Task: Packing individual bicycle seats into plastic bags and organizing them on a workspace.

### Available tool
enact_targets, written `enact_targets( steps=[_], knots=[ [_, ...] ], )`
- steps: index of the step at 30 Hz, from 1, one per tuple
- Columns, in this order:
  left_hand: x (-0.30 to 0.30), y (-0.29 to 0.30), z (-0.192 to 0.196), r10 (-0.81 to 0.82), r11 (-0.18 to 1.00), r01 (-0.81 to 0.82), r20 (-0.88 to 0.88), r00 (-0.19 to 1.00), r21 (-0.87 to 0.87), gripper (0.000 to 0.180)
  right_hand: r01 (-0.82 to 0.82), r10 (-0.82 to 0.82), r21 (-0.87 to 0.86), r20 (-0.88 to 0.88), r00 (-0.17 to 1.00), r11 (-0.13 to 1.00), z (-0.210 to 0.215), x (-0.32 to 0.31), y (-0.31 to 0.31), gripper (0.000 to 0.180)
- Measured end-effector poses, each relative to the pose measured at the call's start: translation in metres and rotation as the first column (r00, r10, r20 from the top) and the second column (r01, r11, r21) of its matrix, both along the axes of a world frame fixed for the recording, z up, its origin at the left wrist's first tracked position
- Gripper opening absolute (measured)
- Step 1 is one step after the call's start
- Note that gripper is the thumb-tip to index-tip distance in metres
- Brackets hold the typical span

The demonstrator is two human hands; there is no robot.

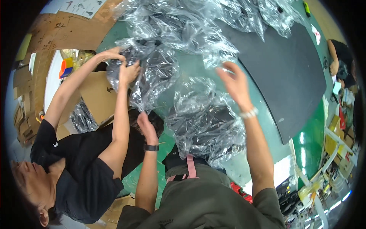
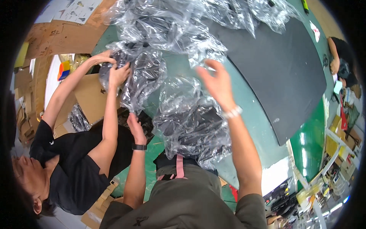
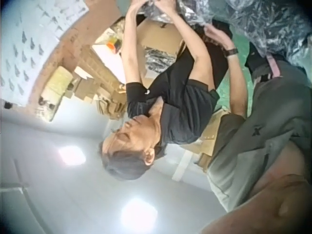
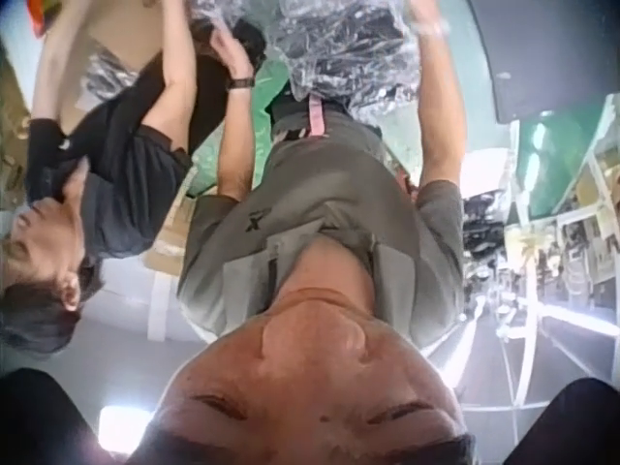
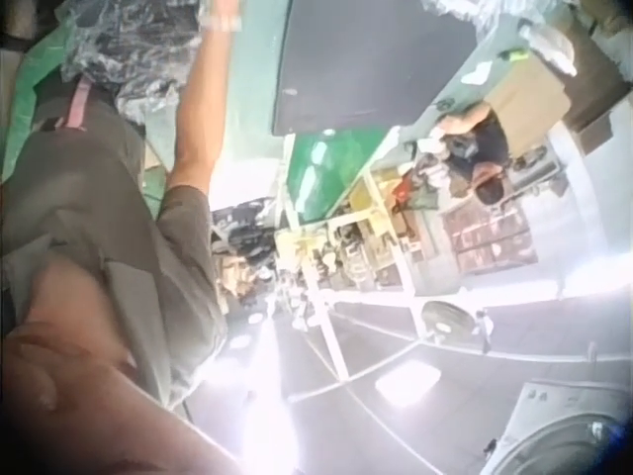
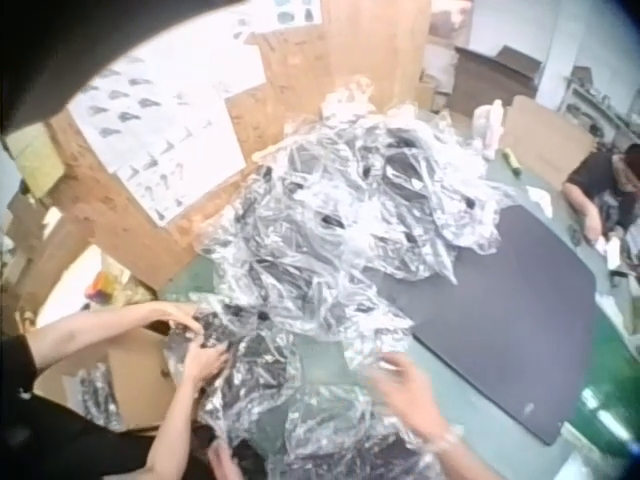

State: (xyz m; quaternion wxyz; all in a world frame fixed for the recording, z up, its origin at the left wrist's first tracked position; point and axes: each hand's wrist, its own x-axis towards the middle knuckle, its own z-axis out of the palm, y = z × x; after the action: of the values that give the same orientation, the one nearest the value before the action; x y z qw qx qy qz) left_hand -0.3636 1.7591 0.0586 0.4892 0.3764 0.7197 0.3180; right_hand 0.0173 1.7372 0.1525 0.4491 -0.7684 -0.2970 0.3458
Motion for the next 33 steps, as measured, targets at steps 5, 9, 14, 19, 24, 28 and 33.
enact_targets(
  steps=[5, 9, 14, 19, 24, 28, 33],
  knots=[
    [0.048, -0.022, 0.039, -0.45, 0.893, 0.444, -0.199, 0.871, -0.077, 0.084, 0.599, -0.559, -0.115, 0.257, 0.789, 0.793, -0.004, -0.023, -0.248, 0.051],
    [0.059, -0.045, 0.026, -0.28, 0.889, 0.316, 0.152, 0.948, -0.331, 0.092, 0.68, -0.793, -0.451, -0.111, 0.599, 0.578, -0.042, -0.124, -0.379, 0.061],
    [0.06, -0.056, 0.015, -0.191, 0.918, 0.283, 0.315, 0.93, -0.279, 0.08, 0.561, -0.749, -0.507, -0.537, 0.389, 0.655, -0.046, -0.172, -0.33, 0.068],
    [0.07, -0.054, 0.022, -0.179, 0.915, 0.306, 0.416, 0.891, -0.261, 0.065, 0.661, -0.721, -0.313, -0.435, 0.539, 0.682, -0.089, -0.18, -0.305, 0.059],
    [0.061, -0.032, 0.024, -0.157, 0.925, 0.282, 0.417, 0.895, -0.256, 0.062, 0.64, -0.692, -0.311, -0.509, 0.513, 0.703, -0.067, -0.179, -0.267, 0.061],
    [0.054, 0.008, 0.026, -0.171, 0.914, 0.329, 0.509, 0.843, -0.239, 0.058, 0.669, -0.674, -0.247, -0.536, 0.508, 0.701, -0.054, -0.182, -0.225, 0.061],
    [0.052, 0.059, 0.033, -0.141, 0.927, 0.267, 0.415, 0.899, -0.263, 0.048, 0.7, -0.678, -0.178, -0.495, 0.543, 0.691, -0.069, -0.203, -0.177, 0.054]
  ],
)
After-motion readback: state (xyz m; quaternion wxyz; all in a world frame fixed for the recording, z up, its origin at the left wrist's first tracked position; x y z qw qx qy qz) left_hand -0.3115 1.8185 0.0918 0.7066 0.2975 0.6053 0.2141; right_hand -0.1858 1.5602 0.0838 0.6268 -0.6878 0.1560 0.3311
